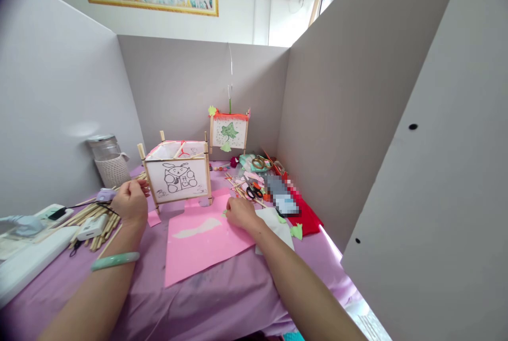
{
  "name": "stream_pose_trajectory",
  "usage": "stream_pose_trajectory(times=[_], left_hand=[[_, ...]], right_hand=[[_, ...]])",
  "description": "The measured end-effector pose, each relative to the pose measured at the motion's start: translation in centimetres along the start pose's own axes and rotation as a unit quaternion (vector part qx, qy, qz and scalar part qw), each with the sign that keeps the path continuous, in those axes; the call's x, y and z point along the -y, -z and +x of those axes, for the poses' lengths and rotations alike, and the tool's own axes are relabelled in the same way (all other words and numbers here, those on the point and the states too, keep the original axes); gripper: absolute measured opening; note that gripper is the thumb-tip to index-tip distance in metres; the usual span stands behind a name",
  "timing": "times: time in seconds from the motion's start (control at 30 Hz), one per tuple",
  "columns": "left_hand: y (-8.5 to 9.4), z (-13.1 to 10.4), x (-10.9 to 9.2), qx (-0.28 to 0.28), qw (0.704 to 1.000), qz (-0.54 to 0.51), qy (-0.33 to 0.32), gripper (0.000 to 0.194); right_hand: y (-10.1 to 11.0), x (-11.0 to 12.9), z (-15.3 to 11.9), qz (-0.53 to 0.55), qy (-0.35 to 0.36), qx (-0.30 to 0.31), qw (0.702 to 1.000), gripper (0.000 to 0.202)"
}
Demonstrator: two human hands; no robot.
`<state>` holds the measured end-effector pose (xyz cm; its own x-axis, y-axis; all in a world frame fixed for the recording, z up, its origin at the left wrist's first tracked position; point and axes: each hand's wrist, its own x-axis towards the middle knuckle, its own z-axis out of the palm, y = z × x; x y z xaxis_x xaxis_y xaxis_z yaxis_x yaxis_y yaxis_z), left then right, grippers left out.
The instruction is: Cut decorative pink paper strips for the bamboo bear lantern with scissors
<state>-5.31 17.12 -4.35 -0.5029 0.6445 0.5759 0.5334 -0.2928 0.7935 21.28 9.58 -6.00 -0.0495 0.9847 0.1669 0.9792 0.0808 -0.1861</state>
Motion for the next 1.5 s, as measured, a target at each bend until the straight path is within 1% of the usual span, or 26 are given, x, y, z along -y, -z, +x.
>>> stream_pose_trajectory(times=[0.07,0.13,0.2,0.33,0.37,0.4,0.47,0.57,0.7,0.9,1.0,1.13,1.23,1.3,1.37,1.5], left_hand=[[0.0,-0.1,-0.1,-0.016,1.0,-0.005,0.008,0.032],[0.0,-0.1,-0.2,-0.015,1.0,-0.005,0.011,0.032],[0.0,0.0,-0.2,-0.015,1.0,0.004,0.009,0.032],[-0.2,0.3,0.1,-0.05,0.998,0.036,0.005,0.026],[-0.2,0.4,0.2,-0.049,0.998,0.043,0.008,0.026],[-0.3,0.5,0.3,-0.038,0.998,0.051,0.013,0.025],[-0.4,0.5,0.4,0.004,0.997,0.078,0.019,0.024],[-0.3,0.5,0.3,0.046,0.992,0.113,0.008,0.03],[-0.3,0.3,0.3,0.048,0.993,0.11,-0.009,0.03],[-0.3,0.3,0.3,0.039,0.993,0.108,-0.004,0.03],[-0.4,0.3,0.3,0.034,0.994,0.103,-0.002,0.03],[-0.4,0.2,0.2,0.035,0.994,0.107,-0.012,0.03],[-0.4,0.2,0.2,0.039,0.993,0.112,-0.006,0.031],[-0.3,0.2,0.1,0.04,0.993,0.111,-0.004,0.031],[-0.3,0.2,0.1,0.042,0.993,0.112,-0.002,0.032],[-0.4,0.3,0.3,0.045,0.992,0.117,0.004,0.033]], right_hand=[[-0.5,-0.2,-0.2,0.019,0.004,0.01,1.0,0.018],[-0.7,-0.4,-0.4,0.037,0.012,0.013,0.999,0.019],[-0.7,-0.5,-0.7,0.057,0.026,0.017,0.998,0.018],[-0.6,-0.5,-1.1,0.094,0.045,0.019,0.994,0.019],[-0.6,-0.5,-1.2,0.101,0.047,0.019,0.994,0.02],[-0.6,-0.5,-1.3,0.108,0.05,0.018,0.993,0.021],[-0.7,-0.3,-1.4,0.122,0.058,0.022,0.991,0.022],[-0.7,0.1,-1.7,0.138,0.079,0.031,0.987,0.023],[-0.7,0.3,-2.0,0.143,0.102,0.036,0.984,0.023],[-0.9,0.6,-2.2,0.121,0.125,0.011,0.985,0.017],[-0.9,0.5,-2.1,0.094,0.115,-0.023,0.989,0.017],[-0.9,-0.6,-1.6,0.046,0.045,-0.09,0.994,0.024],[-0.9,-1.7,-1.2,0.014,-0.011,-0.109,0.994,0.026],[-1.0,-2.1,-1.1,0.0,-0.031,-0.117,0.993,0.028],[-1.0,-2.1,-1.1,-0.004,-0.024,-0.119,0.993,0.029],[-1.2,-1.5,-1.3,0.003,0.038,-0.093,0.995,0.026]])
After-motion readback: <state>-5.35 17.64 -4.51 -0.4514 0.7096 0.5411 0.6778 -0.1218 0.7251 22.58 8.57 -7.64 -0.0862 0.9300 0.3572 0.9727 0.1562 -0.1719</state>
